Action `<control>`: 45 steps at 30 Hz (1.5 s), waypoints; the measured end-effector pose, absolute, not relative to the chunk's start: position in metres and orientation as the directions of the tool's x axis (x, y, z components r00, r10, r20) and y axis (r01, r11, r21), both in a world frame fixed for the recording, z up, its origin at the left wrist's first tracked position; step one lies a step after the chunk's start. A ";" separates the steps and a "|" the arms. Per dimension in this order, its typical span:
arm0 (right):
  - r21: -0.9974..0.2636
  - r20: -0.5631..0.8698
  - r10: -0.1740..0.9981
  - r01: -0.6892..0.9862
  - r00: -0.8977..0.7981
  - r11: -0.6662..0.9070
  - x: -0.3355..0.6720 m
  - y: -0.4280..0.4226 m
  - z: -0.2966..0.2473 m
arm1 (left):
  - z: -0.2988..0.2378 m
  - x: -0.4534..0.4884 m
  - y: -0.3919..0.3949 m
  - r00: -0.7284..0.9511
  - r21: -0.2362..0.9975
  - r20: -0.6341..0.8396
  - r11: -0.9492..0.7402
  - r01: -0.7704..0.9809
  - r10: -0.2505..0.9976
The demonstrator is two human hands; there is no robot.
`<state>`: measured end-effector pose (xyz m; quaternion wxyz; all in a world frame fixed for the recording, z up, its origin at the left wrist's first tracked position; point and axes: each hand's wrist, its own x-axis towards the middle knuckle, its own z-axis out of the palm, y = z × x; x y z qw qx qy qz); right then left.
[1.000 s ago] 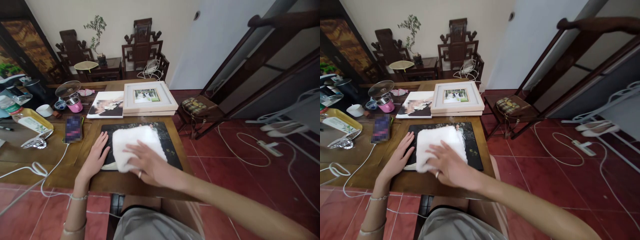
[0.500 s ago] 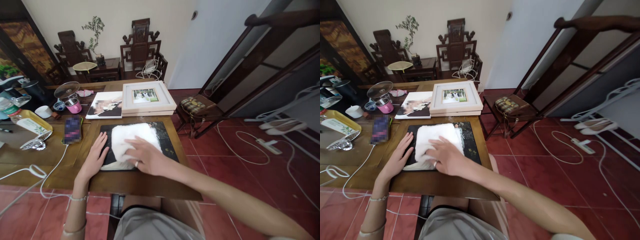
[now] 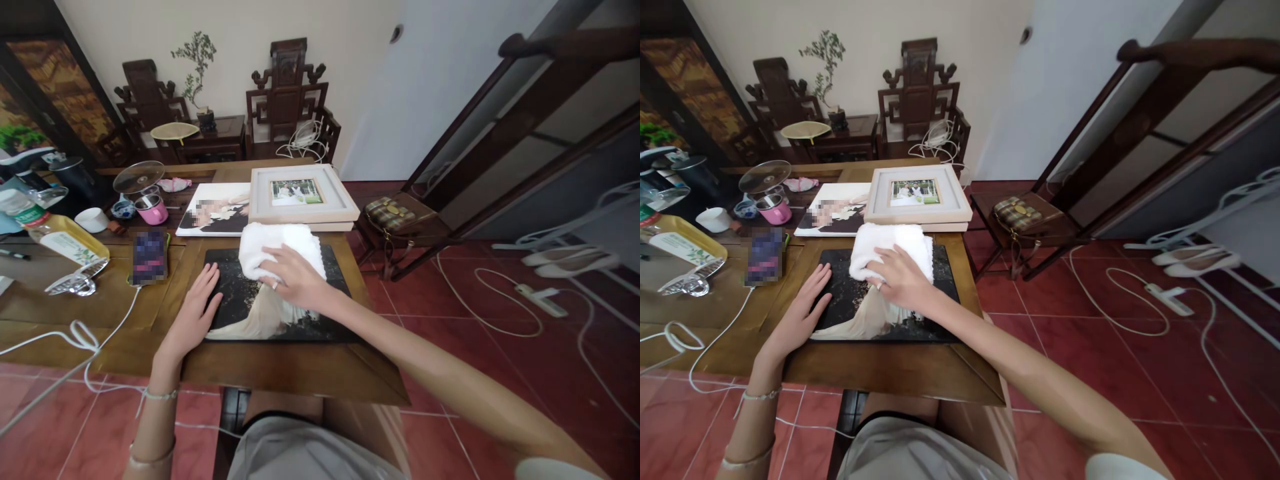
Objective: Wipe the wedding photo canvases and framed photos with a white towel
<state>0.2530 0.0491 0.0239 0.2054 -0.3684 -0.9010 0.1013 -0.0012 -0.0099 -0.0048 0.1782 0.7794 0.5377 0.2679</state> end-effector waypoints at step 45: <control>-0.208 0.204 0.388 0.347 -0.899 0.914 0.217 -0.025 0.031 | 0.013 0.009 -0.023 0.150 0.666 0.387 -0.389 0.637 0.910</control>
